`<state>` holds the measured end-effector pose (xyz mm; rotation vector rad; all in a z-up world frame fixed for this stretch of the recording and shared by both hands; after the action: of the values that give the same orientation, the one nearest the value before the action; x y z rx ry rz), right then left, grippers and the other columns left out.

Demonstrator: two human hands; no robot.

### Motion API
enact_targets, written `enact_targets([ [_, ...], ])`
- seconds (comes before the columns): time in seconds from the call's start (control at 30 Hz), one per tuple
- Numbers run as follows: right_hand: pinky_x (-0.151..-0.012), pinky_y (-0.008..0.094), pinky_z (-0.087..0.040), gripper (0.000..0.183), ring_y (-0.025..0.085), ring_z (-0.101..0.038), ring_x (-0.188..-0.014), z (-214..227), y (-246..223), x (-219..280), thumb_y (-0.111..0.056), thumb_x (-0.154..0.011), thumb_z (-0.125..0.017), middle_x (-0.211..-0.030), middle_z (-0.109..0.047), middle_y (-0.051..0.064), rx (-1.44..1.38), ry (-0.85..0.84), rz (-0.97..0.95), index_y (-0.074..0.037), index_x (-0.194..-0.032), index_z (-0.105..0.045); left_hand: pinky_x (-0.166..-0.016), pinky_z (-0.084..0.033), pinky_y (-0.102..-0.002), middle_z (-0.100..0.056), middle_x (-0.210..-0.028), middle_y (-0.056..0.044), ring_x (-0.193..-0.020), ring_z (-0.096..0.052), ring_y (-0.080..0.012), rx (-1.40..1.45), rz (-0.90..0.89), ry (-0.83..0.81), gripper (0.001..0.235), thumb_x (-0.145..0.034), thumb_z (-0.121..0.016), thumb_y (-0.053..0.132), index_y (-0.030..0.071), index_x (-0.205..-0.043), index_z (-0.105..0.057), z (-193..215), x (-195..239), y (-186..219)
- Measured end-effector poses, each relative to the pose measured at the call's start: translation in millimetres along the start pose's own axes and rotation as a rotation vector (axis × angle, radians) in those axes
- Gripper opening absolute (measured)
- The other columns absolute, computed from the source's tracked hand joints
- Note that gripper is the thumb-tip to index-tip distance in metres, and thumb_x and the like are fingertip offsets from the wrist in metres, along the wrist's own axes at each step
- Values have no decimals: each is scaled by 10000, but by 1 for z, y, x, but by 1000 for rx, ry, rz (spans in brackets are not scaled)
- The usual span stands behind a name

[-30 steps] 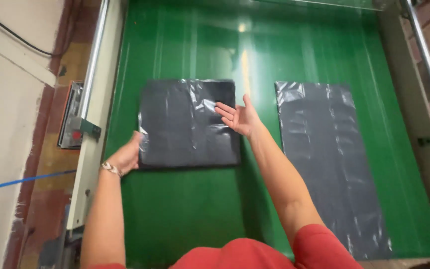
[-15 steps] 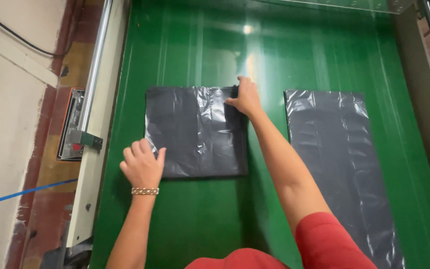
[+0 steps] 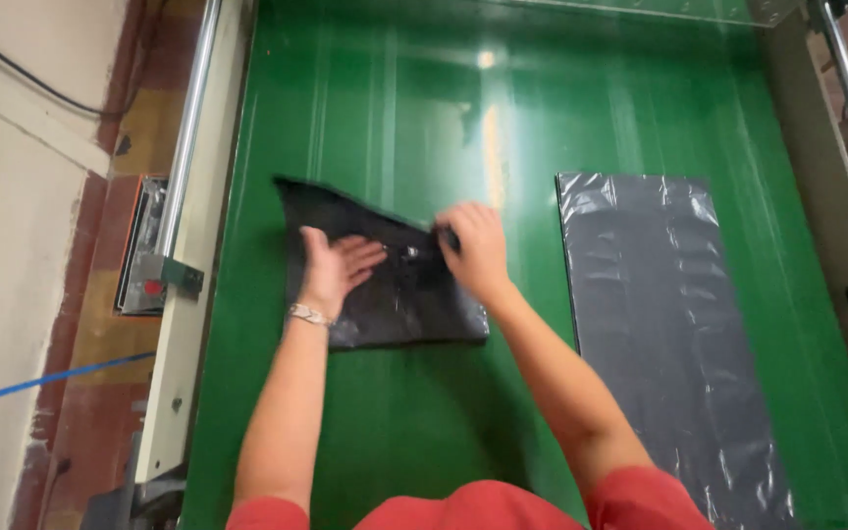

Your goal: The person is folding large black plastic bags on a green conveyor belt and then placing the folded bags into a red plastic crate.

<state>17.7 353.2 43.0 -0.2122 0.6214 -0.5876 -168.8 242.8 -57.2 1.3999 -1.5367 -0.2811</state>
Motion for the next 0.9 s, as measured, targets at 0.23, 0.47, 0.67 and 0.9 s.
enact_targets([
  [0.23,-953,406,-475,392,199,-617,-1040,16,-42,113,28,-621,-673,-926,-672,-92,14,215,121,-255,-892,-679,-1139,-384,-492,-641,-1268,-210,-1190,-625,-393,592,28,133,910,-826,-490,801,13,-1266,-610,128,-3,-17],
  [0.47,-1022,464,-427,218,220,-567,-1164,9,-27,123,-225,-609,-728,-992,-670,-71,38,-7,45,-244,-824,-694,-1063,-406,-529,-607,-1154,-58,-1132,-582,-294,-762,-421,672,587,-838,-800,348,69,-1295,-557,127,33,10],
  [0.67,-1121,473,-335,617,362,-469,-1331,-41,-79,61,-485,-870,-572,-1360,-552,174,-87,-73,100,-57,-1314,-551,-1139,-242,-630,-416,-1515,-131,-1454,-280,-354,-1831,-892,652,610,-890,-608,373,91,-1420,-504,-37,51,-18],
  [0.9,-1240,512,-151,929,372,-279,-1492,-65,-51,76,-643,-867,-565,-1557,-382,230,149,-394,-87,15,-1499,-390,-1165,-185,-690,-164,-1676,-55,-1548,-83,-311,-1993,-408,248,890,-860,-529,627,159,-1567,-258,-14,76,-30],
])
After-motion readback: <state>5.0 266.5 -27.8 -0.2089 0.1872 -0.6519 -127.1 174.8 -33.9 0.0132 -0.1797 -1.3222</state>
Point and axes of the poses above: each hand's wrist, its own x-axis away from the middle knuckle, its own z-axis out of the back of the hand, y = z × x, the point moved 6 cm from there along -x, towards the middle knuckle
